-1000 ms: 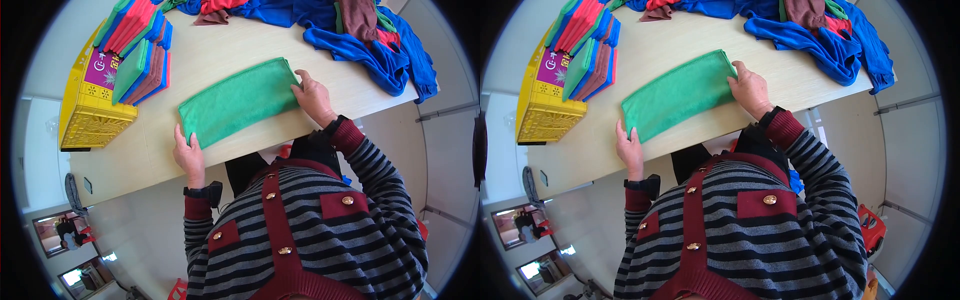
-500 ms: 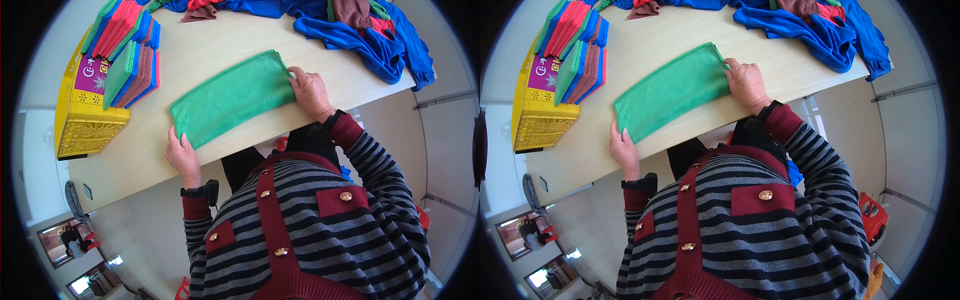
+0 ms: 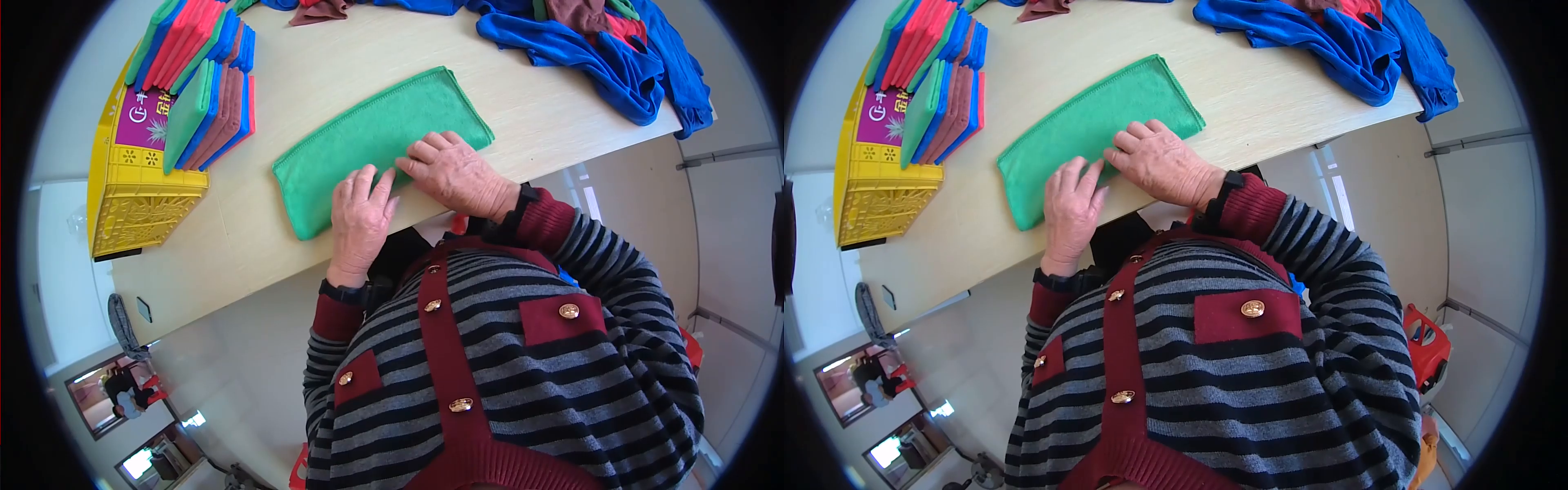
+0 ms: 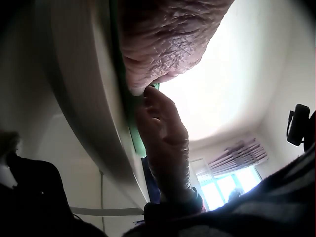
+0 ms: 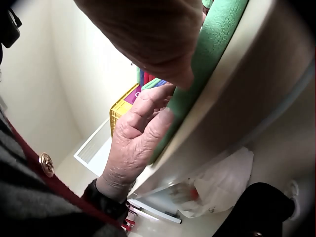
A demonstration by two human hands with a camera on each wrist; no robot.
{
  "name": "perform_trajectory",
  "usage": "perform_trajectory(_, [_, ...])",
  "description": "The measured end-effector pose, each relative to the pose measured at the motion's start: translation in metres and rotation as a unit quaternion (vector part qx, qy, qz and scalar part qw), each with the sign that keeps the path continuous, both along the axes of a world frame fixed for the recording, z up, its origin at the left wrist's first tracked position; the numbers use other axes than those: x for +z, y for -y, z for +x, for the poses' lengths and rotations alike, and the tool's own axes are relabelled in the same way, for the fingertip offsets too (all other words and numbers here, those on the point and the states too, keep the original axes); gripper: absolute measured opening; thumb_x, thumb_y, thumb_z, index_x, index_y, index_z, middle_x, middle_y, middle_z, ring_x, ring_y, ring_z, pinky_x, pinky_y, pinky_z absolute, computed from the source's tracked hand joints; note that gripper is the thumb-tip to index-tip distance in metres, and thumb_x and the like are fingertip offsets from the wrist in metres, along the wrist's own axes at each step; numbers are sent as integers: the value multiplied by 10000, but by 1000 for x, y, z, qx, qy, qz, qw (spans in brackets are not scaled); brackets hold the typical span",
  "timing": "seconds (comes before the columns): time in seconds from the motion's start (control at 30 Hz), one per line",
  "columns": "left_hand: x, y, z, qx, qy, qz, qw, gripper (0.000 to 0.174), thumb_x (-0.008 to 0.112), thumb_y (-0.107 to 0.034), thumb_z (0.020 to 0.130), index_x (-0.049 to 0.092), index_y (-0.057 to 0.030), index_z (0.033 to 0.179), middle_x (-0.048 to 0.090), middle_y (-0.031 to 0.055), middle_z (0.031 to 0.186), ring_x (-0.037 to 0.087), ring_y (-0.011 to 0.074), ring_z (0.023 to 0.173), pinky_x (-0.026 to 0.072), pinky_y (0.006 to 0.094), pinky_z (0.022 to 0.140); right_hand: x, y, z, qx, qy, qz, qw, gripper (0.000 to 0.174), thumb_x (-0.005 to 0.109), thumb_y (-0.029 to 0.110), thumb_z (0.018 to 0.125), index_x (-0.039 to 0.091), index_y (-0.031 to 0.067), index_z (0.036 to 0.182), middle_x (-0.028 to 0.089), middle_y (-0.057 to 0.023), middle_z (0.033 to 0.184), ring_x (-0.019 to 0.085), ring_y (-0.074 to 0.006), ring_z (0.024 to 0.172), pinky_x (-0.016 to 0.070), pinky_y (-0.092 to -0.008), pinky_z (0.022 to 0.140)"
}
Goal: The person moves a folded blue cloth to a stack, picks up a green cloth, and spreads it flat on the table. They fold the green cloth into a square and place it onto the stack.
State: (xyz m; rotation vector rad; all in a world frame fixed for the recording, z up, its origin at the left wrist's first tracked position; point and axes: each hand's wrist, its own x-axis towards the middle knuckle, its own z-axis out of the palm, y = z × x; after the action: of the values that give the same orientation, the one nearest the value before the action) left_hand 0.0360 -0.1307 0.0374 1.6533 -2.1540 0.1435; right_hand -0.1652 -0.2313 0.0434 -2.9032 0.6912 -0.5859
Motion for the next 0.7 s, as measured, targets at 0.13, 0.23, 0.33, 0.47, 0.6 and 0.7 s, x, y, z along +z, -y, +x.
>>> perform_trajectory(0.13, [-6, -12, 8, 16, 24, 15, 999, 469, 759, -145, 793, 631, -82, 1239, 565, 125, 1233, 542, 312, 1145, 442, 450, 975, -12, 2, -23, 10, -31, -51, 998, 514, 687, 222, 833, 566, 62, 1306, 577, -83, 1199, 549, -266, 1126, 440, -392, 957])
perform_trajectory(0.23, [-1, -22, 19, 58, 59, -5, 997, 486, 757, -152, 794, 626, -78, 1256, 563, 128, 1270, 539, 310, 1165, 441, 451, 988, -8, 3, -34, -17, -38, -49, 998, 569, 689, 258, 839, 542, 60, 1352, 549, -93, 1293, 518, -268, 1206, 417, -405, 1017])
perform_trajectory(0.33, [6, -23, 12, 38, 46, -16, 998, 489, 751, -156, 802, 622, -74, 1267, 564, 131, 1283, 539, 307, 1172, 442, 450, 994, -4, 0, -34, -62, -52, -4, 997, 621, 690, 291, 845, 514, 61, 1395, 509, -103, 1395, 472, -274, 1299, 384, -424, 1078])
perform_trajectory(0.47, [-1, -13, -5, 0, 25, -11, 1000, 492, 746, -155, 810, 617, -67, 1277, 568, 130, 1286, 539, 302, 1180, 443, 449, 1000, -2, -19, -16, 26, -54, 4, 998, 632, 685, 310, 863, 494, 66, 1414, 450, -96, 1483, 416, -283, 1372, 343, -461, 1124])
perform_trajectory(0.6, [-8, -18, 1, 7, 36, -5, 999, 469, 742, -154, 817, 625, -58, 1260, 581, 128, 1268, 549, 302, 1166, 447, 445, 994, -14, -15, -25, 62, -46, 19, 997, 648, 685, 307, 868, 474, 72, 1434, 418, -90, 1523, 393, -288, 1397, 331, -476, 1134])
perform_trajectory(0.7, [-10, -29, 16, 36, 44, 0, 998, 437, 732, -152, 826, 638, -53, 1241, 596, 130, 1249, 559, 309, 1148, 448, 439, 992, -14, -9, -43, 41, -44, 11, 998, 579, 667, 305, 892, 512, 75, 1400, 437, -98, 1508, 397, -298, 1394, 322, -478, 1142])
